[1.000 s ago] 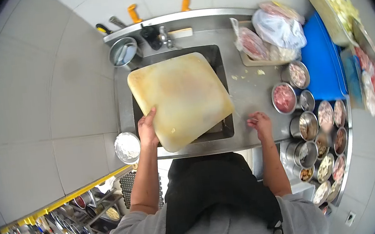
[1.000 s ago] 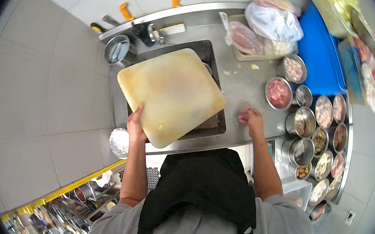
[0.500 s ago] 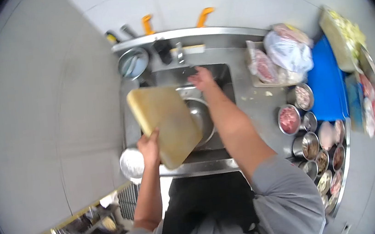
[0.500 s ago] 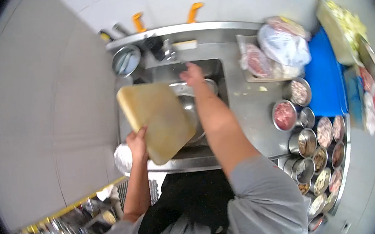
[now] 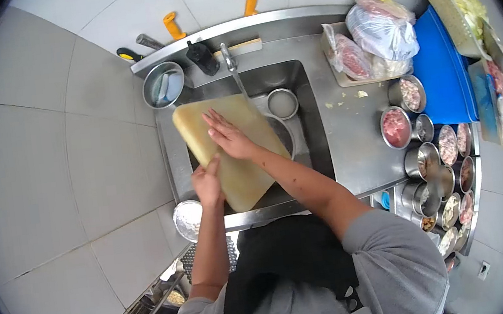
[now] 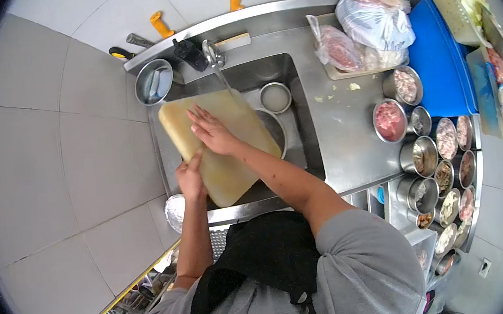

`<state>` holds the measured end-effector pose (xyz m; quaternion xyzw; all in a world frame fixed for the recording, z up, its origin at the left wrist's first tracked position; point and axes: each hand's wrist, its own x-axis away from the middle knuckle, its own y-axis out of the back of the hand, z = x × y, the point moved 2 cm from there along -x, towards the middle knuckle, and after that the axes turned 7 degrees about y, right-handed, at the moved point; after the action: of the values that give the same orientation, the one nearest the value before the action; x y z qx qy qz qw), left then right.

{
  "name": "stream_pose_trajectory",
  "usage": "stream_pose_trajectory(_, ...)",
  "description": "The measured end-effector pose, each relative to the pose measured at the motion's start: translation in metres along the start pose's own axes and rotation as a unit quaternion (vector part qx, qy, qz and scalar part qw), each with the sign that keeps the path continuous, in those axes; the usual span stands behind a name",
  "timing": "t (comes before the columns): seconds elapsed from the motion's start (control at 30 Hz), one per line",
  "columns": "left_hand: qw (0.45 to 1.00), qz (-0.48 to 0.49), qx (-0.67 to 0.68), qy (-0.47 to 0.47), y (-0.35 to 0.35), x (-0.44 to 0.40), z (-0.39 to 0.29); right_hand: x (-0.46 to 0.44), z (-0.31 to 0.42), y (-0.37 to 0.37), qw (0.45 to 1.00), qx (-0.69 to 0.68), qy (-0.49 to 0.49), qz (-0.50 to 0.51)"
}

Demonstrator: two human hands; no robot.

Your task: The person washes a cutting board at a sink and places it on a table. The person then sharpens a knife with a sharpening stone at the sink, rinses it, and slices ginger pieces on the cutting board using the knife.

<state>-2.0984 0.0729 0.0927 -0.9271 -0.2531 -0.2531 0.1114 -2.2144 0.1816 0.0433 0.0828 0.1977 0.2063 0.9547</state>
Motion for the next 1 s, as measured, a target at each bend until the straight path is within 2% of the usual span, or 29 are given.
stream_pose_trajectory(0.03,1.0,0.017,-0.017,0.008,-0.004,-0.002,0.0,-0.001,-0.005,-0.001,1.0,-0.006,0.0,-0.002)
stream_pose_trajectory(0.1,1.0,0.028,0.0,0.006,-0.008,0.0,-0.001,-0.006,-0.024,0.005,0.988,0.146,-0.006,0.044)
stream_pose_trajectory(0.2,0.999,0.038,0.031,0.007,-0.004,0.011,-0.012,-0.009,-0.108,0.022,0.99,0.133,-0.036,-0.02)
stream_pose_trajectory(0.27,0.999,0.028,0.042,0.01,0.012,0.024,-0.016,-0.004,-0.128,0.061,0.966,0.245,-0.084,0.021)
stream_pose_trajectory(0.33,0.997,0.041,0.066,0.013,0.033,0.025,-0.024,0.014,-0.164,0.097,0.956,0.228,-0.183,-0.019)
stream_pose_trajectory(0.37,0.997,0.04,0.065,0.014,0.041,0.022,-0.029,0.02,-0.182,0.116,0.946,0.114,-0.304,-0.02)
stream_pose_trajectory(0.4,0.997,0.061,0.047,0.019,0.047,0.018,-0.036,0.033,-0.194,0.129,0.909,-0.003,-0.417,-0.018)
stream_pose_trajectory(0.43,0.996,0.08,0.031,0.023,0.055,0.013,-0.043,0.043,-0.182,0.144,0.908,-0.004,-0.418,-0.013)
stream_pose_trajectory(0.47,0.996,0.083,0.023,0.036,0.069,-0.008,-0.035,0.05,-0.154,0.157,0.864,-0.236,-0.444,-0.013)
stream_pose_trajectory(0.5,0.993,0.101,0.022,0.06,0.072,-0.024,-0.032,0.059,-0.133,0.165,0.77,-0.454,-0.448,-0.012)
stream_pose_trajectory(0.53,0.989,0.119,0.023,0.082,0.069,-0.04,-0.031,0.073,-0.136,0.168,0.769,-0.453,-0.452,-0.003)
stream_pose_trajectory(0.6,0.986,0.072,-0.111,0.1,0.053,-0.063,-0.044,0.095,-0.138,0.173,0.75,-0.556,-0.359,0.001)
stream_pose_trajectory(0.63,0.961,0.064,-0.263,0.058,0.051,-0.086,-0.042,0.101,-0.134,0.18,0.752,-0.553,-0.358,0.011)
stream_pose_trajectory(0.67,0.91,0.052,-0.41,0.019,0.053,-0.107,-0.035,0.114,-0.127,0.186,0.764,-0.523,-0.378,-0.024)
stream_pose_trajectory(0.7,0.913,0.046,-0.405,0.021,0.05,-0.12,-0.033,0.122,-0.117,0.191,0.774,-0.491,-0.396,-0.06)
stream_pose_trajectory(0.73,0.873,0.086,-0.48,0.0,0.04,-0.131,-0.03,0.125,-0.107,0.193,0.774,-0.489,-0.398,-0.054)
stream_pose_trajectory(0.77,0.824,0.128,-0.551,-0.019,0.03,-0.142,-0.023,0.129,-0.097,0.2,0.798,-0.468,-0.369,-0.087)
stream_pose_trajectory(0.83,0.734,0.108,-0.664,-0.094,0.013,-0.195,0.027,0.131,-0.082,0.208,0.822,-0.442,-0.338,-0.119)
stream_pose_trajectory(0.9,0.748,0.108,-0.589,-0.286,-0.036,-0.198,0.068,0.132,-0.07,0.214,0.832,-0.405,-0.329,-0.189)
stream_pose_trajectory(0.93,0.77,0.181,-0.589,-0.165,-0.098,-0.105,-0.001,0.131,-0.066,0.213,0.834,-0.401,-0.331,-0.183)
stream_pose_trajectory(0.97,0.79,0.251,-0.461,-0.316,-0.127,-0.113,0.027,0.127,-0.056,0.209,0.85,-0.373,-0.323,-0.186)
stream_pose_trajectory(1.0,0.817,0.265,-0.411,-0.305,-0.161,-0.105,0.038,0.124,-0.047,0.204,0.865,-0.345,-0.313,-0.187)
